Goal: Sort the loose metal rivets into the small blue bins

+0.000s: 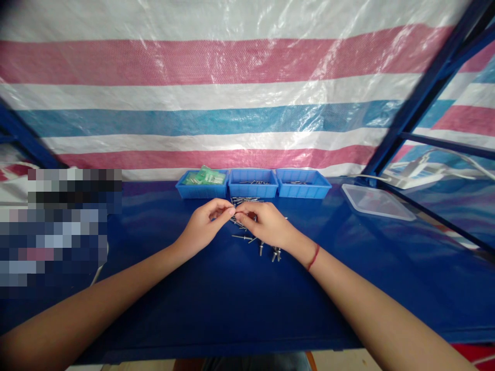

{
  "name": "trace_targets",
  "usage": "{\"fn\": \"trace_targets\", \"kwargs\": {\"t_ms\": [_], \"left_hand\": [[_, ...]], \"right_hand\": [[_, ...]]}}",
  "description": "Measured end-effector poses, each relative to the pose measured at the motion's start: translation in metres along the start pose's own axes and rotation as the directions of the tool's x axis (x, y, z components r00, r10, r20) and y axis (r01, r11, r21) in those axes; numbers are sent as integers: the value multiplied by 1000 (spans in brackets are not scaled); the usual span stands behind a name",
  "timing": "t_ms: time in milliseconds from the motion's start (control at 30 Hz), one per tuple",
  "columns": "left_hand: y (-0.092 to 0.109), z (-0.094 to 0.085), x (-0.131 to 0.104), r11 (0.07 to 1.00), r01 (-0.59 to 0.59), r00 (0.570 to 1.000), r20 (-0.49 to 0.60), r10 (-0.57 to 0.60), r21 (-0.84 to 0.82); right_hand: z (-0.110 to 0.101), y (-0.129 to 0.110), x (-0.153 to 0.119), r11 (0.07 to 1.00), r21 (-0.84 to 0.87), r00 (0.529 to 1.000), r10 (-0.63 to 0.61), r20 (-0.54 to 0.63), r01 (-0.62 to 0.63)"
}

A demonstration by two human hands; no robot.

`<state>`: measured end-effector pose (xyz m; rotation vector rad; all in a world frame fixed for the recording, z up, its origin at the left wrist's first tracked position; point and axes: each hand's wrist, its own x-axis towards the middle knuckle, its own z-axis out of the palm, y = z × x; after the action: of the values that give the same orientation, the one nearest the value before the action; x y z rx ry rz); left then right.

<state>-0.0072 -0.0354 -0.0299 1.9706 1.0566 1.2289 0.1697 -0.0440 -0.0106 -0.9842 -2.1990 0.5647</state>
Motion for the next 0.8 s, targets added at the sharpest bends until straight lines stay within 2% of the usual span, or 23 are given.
{"fn": "trace_targets", "kwargs": {"t_ms": [367, 600, 800], "left_hand": [[2, 1, -1, 1000, -16, 1000, -11, 16, 1], [1, -2, 1, 999, -27, 1000, -15, 27, 22], [-2, -3, 3, 998, -16, 999, 52, 13, 56]], "right_hand": [[-1, 0, 1, 997, 28, 996, 70, -64, -68], [-4, 2, 3, 992, 77, 969, 118, -219, -103], [-3, -5, 2, 993, 107, 949, 74, -307, -43]]}}
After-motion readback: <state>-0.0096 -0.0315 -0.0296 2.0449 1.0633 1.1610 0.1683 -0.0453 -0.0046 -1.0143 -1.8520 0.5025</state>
